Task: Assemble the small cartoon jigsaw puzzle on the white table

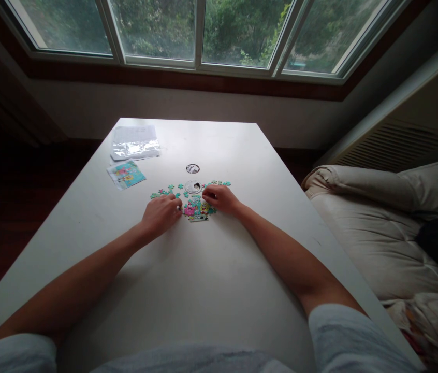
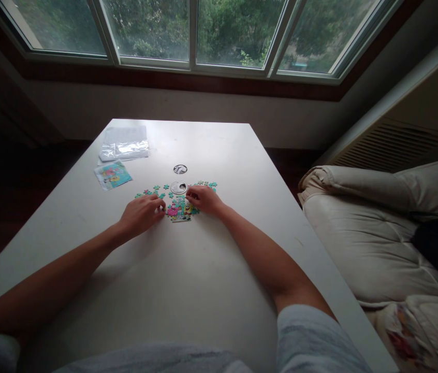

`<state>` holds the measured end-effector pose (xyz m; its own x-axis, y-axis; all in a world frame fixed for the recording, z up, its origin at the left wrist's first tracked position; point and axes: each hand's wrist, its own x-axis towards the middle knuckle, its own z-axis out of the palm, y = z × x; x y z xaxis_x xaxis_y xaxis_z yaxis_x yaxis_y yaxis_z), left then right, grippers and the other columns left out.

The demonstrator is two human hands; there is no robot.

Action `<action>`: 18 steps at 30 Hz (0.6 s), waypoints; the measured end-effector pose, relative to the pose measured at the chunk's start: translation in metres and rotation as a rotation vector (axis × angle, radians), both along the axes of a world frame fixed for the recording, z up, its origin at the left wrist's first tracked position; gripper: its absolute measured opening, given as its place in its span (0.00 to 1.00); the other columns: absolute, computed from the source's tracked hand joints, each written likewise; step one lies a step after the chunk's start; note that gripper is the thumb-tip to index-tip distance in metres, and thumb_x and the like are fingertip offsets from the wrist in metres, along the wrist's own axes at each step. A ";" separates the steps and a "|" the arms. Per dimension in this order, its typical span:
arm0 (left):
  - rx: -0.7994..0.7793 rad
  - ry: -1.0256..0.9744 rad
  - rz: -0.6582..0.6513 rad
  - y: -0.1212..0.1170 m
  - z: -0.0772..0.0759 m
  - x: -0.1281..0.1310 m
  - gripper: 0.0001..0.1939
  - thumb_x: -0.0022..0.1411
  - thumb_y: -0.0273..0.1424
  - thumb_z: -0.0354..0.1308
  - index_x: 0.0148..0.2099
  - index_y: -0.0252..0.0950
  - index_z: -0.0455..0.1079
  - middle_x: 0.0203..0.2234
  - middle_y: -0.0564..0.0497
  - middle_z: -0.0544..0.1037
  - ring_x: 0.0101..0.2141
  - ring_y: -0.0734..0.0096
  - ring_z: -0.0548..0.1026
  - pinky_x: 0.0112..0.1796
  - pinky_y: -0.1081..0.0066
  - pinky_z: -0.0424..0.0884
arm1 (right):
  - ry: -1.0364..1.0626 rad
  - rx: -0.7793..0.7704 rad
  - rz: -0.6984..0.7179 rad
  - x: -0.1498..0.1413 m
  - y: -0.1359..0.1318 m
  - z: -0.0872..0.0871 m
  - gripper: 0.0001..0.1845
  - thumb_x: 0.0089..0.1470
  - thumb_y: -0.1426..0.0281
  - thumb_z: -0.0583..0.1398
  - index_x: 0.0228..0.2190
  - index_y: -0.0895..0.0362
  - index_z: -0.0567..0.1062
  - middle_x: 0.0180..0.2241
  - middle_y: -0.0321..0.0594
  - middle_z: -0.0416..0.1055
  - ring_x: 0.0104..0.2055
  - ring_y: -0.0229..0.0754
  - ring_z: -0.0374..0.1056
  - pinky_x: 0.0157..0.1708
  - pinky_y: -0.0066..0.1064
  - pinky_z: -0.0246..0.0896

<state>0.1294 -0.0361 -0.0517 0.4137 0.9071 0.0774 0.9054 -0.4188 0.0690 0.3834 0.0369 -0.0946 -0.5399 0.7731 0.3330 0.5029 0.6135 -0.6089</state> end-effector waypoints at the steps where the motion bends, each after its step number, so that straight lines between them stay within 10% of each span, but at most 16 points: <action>1: -0.002 -0.005 0.004 0.000 0.000 0.000 0.09 0.65 0.34 0.55 0.42 0.42 0.76 0.38 0.48 0.78 0.39 0.61 0.76 0.36 0.66 0.67 | 0.001 0.000 0.001 0.000 0.000 0.000 0.04 0.57 0.71 0.60 0.32 0.55 0.77 0.28 0.36 0.70 0.29 0.38 0.61 0.33 0.29 0.54; 18: -0.027 -0.049 -0.100 -0.014 0.016 0.011 0.08 0.62 0.34 0.59 0.42 0.41 0.75 0.38 0.48 0.78 0.42 0.58 0.75 0.42 0.62 0.67 | -0.013 0.005 0.001 0.000 0.002 -0.004 0.04 0.58 0.70 0.60 0.33 0.55 0.77 0.28 0.36 0.70 0.30 0.38 0.62 0.33 0.29 0.54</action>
